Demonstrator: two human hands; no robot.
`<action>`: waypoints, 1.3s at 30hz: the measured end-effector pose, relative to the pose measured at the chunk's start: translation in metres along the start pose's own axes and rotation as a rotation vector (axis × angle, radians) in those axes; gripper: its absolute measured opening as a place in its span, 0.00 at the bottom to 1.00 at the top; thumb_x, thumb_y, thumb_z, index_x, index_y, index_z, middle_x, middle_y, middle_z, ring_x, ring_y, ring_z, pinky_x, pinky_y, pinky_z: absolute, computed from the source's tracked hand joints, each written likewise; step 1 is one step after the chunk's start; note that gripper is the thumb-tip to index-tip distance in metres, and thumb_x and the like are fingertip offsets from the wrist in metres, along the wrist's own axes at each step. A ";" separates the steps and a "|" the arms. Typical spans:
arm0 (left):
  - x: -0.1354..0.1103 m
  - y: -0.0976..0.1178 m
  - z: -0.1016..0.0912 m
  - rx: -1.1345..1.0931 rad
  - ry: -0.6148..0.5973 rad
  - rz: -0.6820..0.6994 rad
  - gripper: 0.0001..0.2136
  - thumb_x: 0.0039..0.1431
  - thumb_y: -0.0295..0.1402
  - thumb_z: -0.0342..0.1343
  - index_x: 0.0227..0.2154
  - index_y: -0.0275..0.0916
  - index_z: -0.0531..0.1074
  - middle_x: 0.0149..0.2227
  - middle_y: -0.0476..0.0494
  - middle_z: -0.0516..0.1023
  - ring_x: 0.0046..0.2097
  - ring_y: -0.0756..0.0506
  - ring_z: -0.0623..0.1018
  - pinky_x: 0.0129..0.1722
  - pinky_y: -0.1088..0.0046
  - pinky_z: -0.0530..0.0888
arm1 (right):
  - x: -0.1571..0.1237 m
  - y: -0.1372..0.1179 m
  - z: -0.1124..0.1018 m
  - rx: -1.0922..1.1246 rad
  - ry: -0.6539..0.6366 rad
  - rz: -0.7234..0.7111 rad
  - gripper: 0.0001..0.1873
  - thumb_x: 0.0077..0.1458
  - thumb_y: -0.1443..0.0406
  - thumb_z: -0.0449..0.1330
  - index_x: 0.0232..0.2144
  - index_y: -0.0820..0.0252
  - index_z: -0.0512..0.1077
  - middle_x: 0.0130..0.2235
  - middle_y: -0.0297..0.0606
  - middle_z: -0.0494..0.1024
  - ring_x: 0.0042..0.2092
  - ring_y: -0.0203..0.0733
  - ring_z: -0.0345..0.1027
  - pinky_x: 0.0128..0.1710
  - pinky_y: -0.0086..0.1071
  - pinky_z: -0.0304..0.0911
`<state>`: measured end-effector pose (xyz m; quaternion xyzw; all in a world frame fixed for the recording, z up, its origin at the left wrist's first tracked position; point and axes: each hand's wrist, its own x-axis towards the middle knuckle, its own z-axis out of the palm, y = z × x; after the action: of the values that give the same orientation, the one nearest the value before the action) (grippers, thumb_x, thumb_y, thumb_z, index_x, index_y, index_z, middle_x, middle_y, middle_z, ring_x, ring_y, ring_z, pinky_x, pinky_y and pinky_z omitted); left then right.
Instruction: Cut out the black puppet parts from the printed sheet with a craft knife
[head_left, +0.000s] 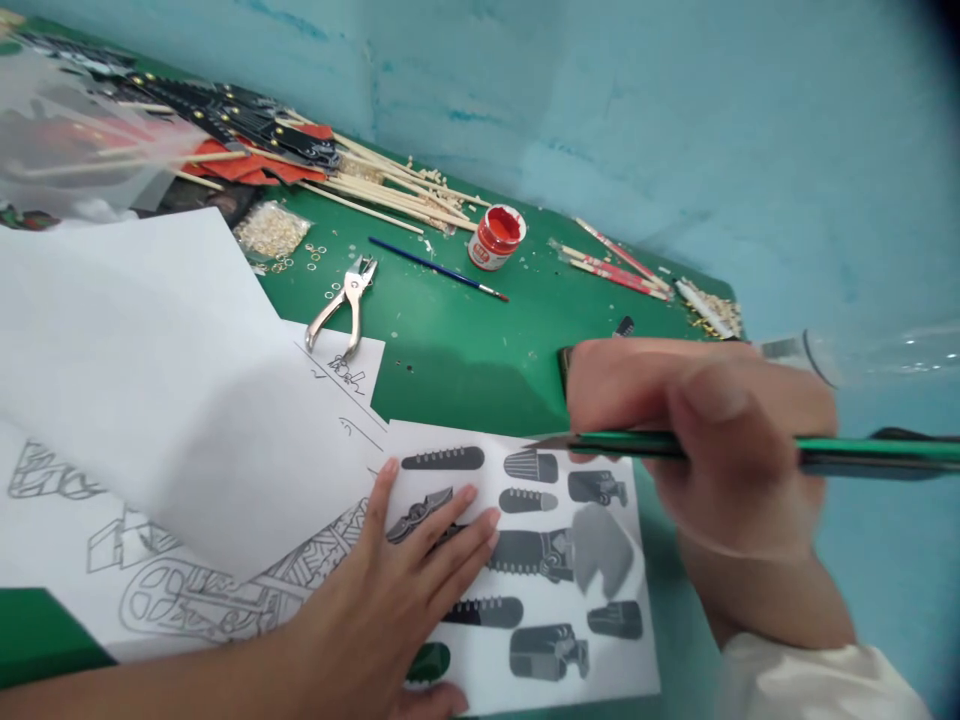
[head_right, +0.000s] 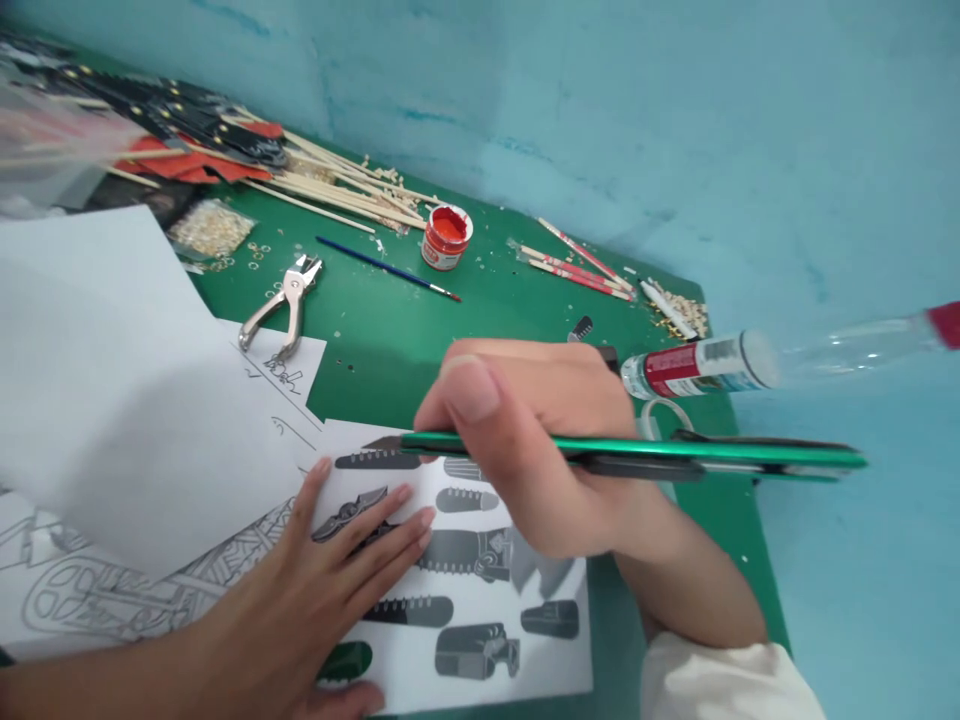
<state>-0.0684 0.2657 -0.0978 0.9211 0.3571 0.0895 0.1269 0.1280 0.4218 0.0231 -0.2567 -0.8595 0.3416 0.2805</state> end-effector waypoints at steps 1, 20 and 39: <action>0.000 0.000 0.000 -0.004 0.001 -0.001 0.38 0.70 0.61 0.37 0.71 0.40 0.62 0.77 0.47 0.51 0.78 0.34 0.29 0.67 0.27 0.25 | -0.001 0.004 0.004 -0.021 -0.018 0.003 0.25 0.78 0.62 0.42 0.28 0.58 0.68 0.27 0.32 0.70 0.28 0.33 0.63 0.28 0.32 0.56; 0.002 -0.004 0.007 -0.008 -0.011 0.000 0.38 0.70 0.62 0.38 0.71 0.41 0.63 0.73 0.45 0.64 0.77 0.28 0.31 0.68 0.27 0.25 | -0.028 0.081 0.102 -0.056 -0.196 -0.188 0.20 0.73 0.65 0.47 0.26 0.56 0.64 0.23 0.31 0.69 0.26 0.37 0.59 0.28 0.33 0.56; 0.004 -0.006 0.009 0.051 -0.058 0.038 0.35 0.71 0.60 0.35 0.71 0.46 0.62 0.74 0.43 0.59 0.76 0.25 0.33 0.65 0.22 0.25 | -0.023 0.075 0.100 -0.134 -0.205 -0.237 0.21 0.74 0.66 0.47 0.28 0.57 0.69 0.25 0.30 0.75 0.27 0.37 0.61 0.29 0.34 0.62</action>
<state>-0.0669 0.2714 -0.1081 0.9328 0.3379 0.0560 0.1119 0.0971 0.4108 -0.0994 -0.1356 -0.9288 0.2724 0.2117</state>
